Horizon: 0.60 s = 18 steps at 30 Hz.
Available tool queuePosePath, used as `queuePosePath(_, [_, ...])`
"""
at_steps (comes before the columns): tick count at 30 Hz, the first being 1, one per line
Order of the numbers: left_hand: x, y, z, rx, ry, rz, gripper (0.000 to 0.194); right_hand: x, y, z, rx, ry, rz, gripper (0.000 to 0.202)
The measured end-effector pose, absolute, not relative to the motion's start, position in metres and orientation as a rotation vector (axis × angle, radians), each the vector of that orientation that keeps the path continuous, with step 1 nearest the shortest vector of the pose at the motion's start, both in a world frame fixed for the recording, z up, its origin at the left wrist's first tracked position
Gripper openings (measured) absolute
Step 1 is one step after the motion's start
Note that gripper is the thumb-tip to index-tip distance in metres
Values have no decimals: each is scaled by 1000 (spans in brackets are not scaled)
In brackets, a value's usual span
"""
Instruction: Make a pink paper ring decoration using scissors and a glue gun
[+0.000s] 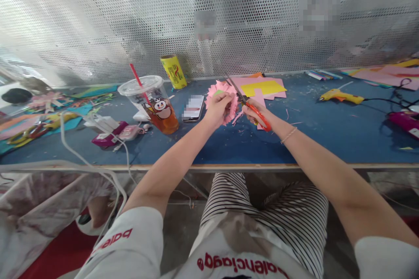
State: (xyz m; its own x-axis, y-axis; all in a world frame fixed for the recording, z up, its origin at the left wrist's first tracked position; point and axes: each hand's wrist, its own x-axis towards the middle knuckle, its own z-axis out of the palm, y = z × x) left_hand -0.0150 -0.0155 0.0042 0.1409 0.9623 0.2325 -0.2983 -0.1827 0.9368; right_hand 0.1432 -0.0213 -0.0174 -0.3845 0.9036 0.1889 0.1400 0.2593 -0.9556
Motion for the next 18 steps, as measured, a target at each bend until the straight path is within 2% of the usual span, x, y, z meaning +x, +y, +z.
queuePosePath(11, [-17, -21, 12, 1115, 779, 1246, 20, 142, -24, -18, -917, -1735, 1213, 56])
queuePosePath(18, [-19, -20, 14, 1080, 792, 1249, 17, 139, -26, -22, -891, -1804, 1053, 52])
